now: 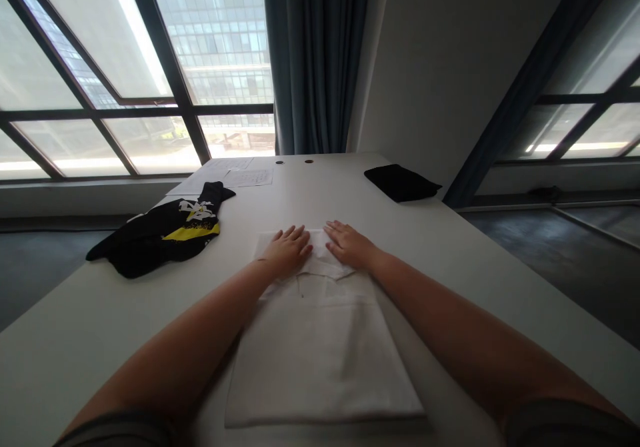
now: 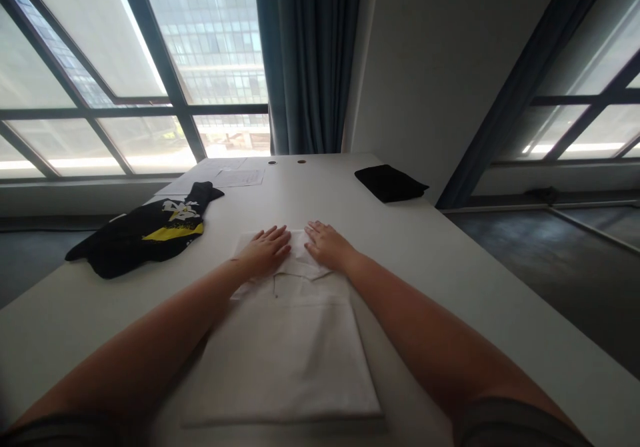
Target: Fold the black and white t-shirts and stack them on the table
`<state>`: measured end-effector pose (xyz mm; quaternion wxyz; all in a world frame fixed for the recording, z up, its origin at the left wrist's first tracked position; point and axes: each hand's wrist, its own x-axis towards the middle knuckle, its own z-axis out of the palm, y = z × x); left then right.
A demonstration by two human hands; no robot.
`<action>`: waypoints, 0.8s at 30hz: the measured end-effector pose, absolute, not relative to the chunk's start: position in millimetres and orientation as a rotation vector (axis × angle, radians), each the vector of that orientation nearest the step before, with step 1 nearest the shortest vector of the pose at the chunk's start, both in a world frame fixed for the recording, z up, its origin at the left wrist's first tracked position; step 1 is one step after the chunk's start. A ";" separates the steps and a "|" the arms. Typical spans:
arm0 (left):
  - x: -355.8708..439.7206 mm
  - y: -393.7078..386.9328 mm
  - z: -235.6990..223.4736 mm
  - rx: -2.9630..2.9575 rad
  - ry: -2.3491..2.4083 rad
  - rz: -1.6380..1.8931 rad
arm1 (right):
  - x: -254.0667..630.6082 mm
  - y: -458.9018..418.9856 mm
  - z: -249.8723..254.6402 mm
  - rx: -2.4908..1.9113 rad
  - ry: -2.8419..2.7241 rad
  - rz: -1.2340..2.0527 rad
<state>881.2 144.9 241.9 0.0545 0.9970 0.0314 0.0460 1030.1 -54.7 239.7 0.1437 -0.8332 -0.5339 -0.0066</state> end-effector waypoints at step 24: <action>723.8 118.9 278.0 2.719 -0.637 0.072 | 924.7 -154.9 268.8 -1.851 -2.123 0.108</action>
